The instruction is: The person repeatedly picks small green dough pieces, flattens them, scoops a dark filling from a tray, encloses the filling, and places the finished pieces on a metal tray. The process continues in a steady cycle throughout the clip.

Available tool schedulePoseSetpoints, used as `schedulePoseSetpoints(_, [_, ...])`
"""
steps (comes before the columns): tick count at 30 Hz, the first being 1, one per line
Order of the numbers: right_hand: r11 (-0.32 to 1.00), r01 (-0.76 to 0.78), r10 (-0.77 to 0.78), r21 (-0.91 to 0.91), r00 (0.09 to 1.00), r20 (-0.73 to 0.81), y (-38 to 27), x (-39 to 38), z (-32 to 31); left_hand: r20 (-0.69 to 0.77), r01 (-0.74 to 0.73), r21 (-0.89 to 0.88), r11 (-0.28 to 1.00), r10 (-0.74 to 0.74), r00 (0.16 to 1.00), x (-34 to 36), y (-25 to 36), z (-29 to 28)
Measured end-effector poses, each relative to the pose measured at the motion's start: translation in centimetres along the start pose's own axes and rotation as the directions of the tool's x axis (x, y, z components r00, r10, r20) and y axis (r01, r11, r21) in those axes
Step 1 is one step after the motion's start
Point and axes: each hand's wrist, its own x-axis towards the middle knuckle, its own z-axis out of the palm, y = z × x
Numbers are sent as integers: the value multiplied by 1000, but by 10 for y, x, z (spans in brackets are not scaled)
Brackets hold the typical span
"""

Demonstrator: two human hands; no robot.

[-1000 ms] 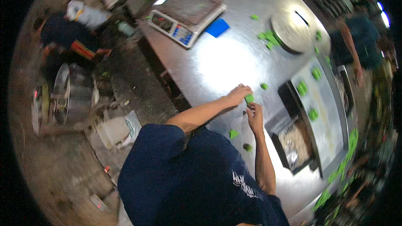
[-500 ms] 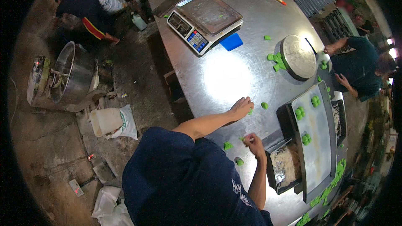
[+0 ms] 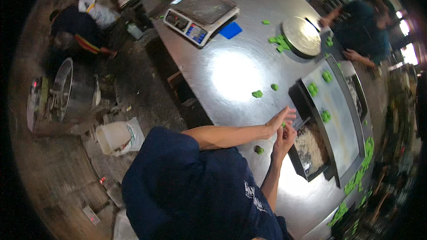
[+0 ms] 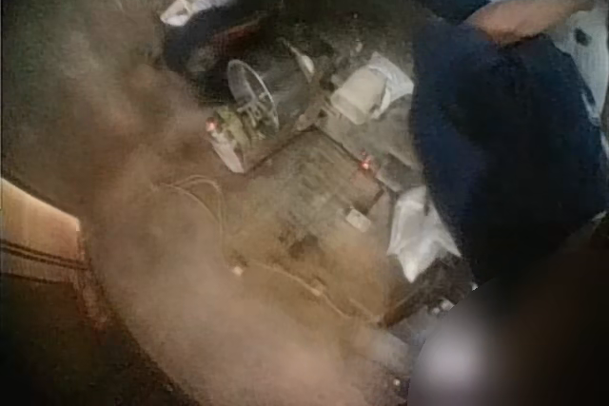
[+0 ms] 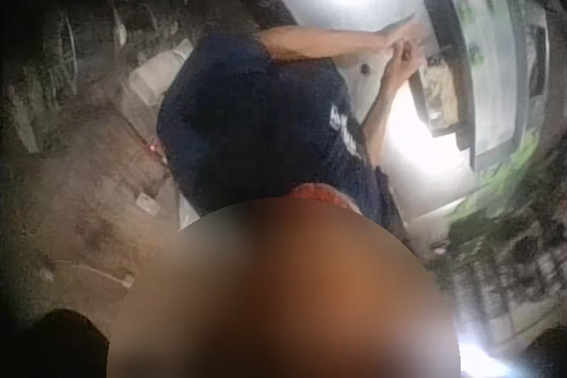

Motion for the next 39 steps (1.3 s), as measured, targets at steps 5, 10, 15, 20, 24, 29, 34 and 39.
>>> schedulePoseSetpoints(5, [829, -287, 268, 480, 957, 110, -10, -11, -42, 459, -764, 561, 318, 649, 607, -30, 0, 25])
schedulePoseSetpoints(10, [244, -408, 265, 880, 901, 344, -2, -58, -59, 757, -940, 342, -10, 596, 269, -36, -14, 27])
schedulePoseSetpoints(15, [123, -472, 258, 873, 865, 431, 44, -75, -85, 763, -822, 447, 354, 328, 557, -52, -65, 37])
schedulePoseSetpoints(20, [623, -427, 262, 656, 903, 340, 121, -30, -156, 616, -647, 700, 303, 202, 761, -69, -85, 18])
schedulePoseSetpoints(24, [950, -291, 308, 111, 929, -206, 184, 18, -187, 387, -286, 802, 525, -92, 917, -65, -59, -18])
schedulePoseSetpoints(29, [777, 19, -118, -629, 986, -117, 212, 28, -167, 232, -225, 839, 495, 49, 972, -66, -35, -55])
schedulePoseSetpoints(34, [717, -165, 364, -677, 917, 162, 186, 41, -176, 55, -114, 815, 569, 119, 991, -63, -25, -67])
schedulePoseSetpoints(39, [784, -172, 243, -596, 969, 40, 178, 20, -175, 42, -125, 783, 609, 148, 988, -48, -23, -60])
